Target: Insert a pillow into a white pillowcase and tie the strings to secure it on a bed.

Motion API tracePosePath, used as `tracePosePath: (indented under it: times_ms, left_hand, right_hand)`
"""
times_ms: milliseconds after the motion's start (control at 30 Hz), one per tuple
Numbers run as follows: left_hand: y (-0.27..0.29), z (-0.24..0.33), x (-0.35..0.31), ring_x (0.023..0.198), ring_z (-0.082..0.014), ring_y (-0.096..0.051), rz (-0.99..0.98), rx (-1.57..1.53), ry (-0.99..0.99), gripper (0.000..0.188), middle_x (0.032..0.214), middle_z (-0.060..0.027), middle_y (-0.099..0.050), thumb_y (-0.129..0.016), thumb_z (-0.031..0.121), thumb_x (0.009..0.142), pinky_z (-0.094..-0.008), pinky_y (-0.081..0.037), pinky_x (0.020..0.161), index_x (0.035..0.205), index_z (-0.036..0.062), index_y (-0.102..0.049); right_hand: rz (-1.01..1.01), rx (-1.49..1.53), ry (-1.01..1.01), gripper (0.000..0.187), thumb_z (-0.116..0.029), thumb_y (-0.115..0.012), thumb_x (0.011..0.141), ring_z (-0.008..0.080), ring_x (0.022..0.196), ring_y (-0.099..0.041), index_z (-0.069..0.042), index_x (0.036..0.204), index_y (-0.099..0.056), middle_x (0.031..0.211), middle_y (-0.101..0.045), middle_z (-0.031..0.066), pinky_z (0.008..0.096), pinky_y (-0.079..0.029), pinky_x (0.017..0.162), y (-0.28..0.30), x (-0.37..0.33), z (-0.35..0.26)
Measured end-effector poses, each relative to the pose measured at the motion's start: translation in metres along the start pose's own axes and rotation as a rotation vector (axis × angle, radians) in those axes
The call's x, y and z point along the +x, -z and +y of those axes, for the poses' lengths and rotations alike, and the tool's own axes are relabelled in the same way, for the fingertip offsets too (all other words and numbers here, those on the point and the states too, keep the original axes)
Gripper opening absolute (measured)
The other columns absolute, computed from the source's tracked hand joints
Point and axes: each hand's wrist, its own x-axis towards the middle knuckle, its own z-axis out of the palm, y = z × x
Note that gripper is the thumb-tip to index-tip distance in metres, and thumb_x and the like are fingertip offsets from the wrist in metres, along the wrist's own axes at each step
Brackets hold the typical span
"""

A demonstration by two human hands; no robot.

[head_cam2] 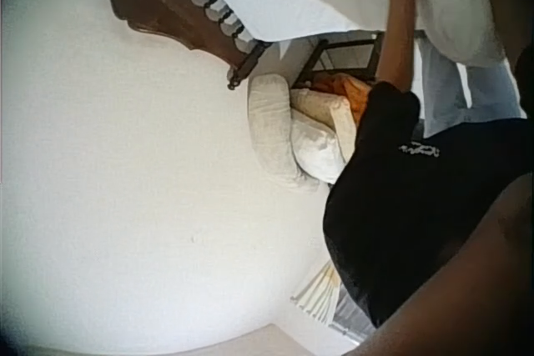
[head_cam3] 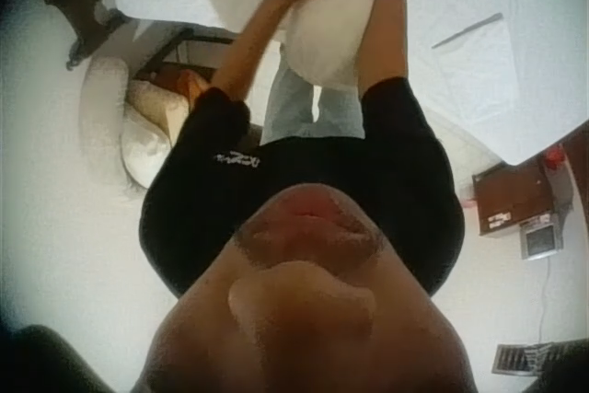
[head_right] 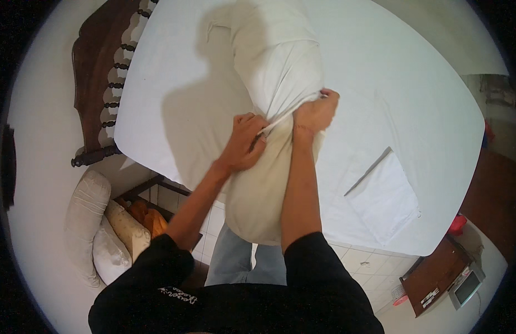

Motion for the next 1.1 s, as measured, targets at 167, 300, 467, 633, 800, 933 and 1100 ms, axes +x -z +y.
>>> tracePosePath:
  times_ms: [167, 300, 467, 633, 800, 933, 1100]
  left_hand:
    - [-0.007, 0.013, -0.004, 0.095, -0.0275, -0.049, 0.149, -0.102, 0.388, 0.025, 0.097, -0.0104, -0.051, -0.061, 0.006, 0.085, -0.0405, -0.033, 0.095, 0.11, 0.0035, -0.056]
    - [0.017, 0.013, 0.008, 0.099, -0.0289, -0.051, 0.286, -0.09, 0.316, 0.023, 0.103, -0.0129, -0.053, -0.061, 0.004, 0.088, -0.0356, -0.039, 0.092, 0.11, 0.0009, -0.055]
    - [0.026, 0.018, 0.03, 0.096, -0.0202, -0.054, 0.235, -0.319, 0.404, 0.02, 0.101, -0.0107, -0.057, -0.057, 0.002, 0.09, -0.0299, -0.042, 0.087, 0.109, 0.0004, -0.055]
    - [0.026, 0.035, 0.038, 0.092, -0.0171, -0.057, -0.073, -0.274, 0.51, 0.02, 0.096, -0.008, -0.062, -0.057, -0.002, 0.086, -0.0292, -0.045, 0.085, 0.105, 0.0023, -0.059]
    - [0.023, 0.069, -0.011, 0.083, -0.0203, -0.059, 0.155, -0.018, 0.491, 0.021, 0.091, -0.0069, -0.063, -0.064, -0.001, 0.082, -0.0332, -0.045, 0.076, 0.102, 0.0065, -0.062]
    - [0.035, 0.048, -0.025, 0.084, -0.021, -0.057, 0.217, 0.07, 0.753, 0.025, 0.088, -0.0049, -0.061, -0.067, 0.004, 0.083, -0.0352, -0.041, 0.082, 0.107, 0.0107, -0.064]
    - [0.047, 0.043, -0.007, 0.083, -0.0209, -0.055, 0.067, 0.284, 0.594, 0.029, 0.085, -0.0048, -0.058, -0.068, 0.005, 0.081, -0.0348, -0.039, 0.082, 0.109, 0.0123, -0.064]
  right_hand:
    - [-0.312, 0.112, 0.12, 0.072, -0.025, -0.083, 0.066, 0.0353, 0.117, -0.052, -0.001, 0.124, -0.047, 0.122, -0.055, 0.0202, 0.0416, -0.043, 0.096, 0.019, 0.004, 0.01]
    - [-0.253, 0.212, 0.47, 0.075, -0.019, -0.081, 0.068, 0.0356, 0.129, -0.044, 0.0, 0.132, -0.046, 0.136, -0.047, 0.0208, 0.0455, -0.038, 0.104, 0.076, -0.056, 0.012]
    - [-0.498, -0.111, 0.892, 0.051, -0.034, -0.066, 0.081, 0.0339, 0.14, -0.036, -0.008, 0.125, -0.063, 0.143, -0.051, 0.0137, 0.0501, -0.02, 0.116, 0.081, -0.094, -0.016]
    - [-0.516, -0.34, 0.82, 0.053, -0.043, -0.058, 0.084, 0.03, 0.137, -0.041, -0.013, 0.128, -0.063, 0.136, -0.058, 0.0109, 0.0491, -0.015, 0.119, 0.043, -0.081, 0.003]
    - [-0.733, -0.486, 0.821, 0.054, -0.043, -0.06, 0.084, 0.0283, 0.134, -0.043, -0.008, 0.126, -0.062, 0.133, -0.059, 0.0104, 0.0489, -0.018, 0.119, 0.032, -0.076, -0.003]
    - [-0.779, 0.119, 0.943, 0.046, -0.027, -0.07, 0.081, 0.0307, 0.129, -0.048, -0.002, 0.119, -0.062, 0.128, -0.06, 0.0157, 0.0462, -0.029, 0.114, 0.072, -0.099, 0.004]
    - [-0.267, 0.349, 0.319, 0.05, -0.023, -0.077, 0.081, 0.0329, 0.127, -0.049, -0.001, 0.123, -0.06, 0.129, -0.055, 0.0227, 0.0415, -0.04, 0.106, 0.086, -0.067, 0.023]
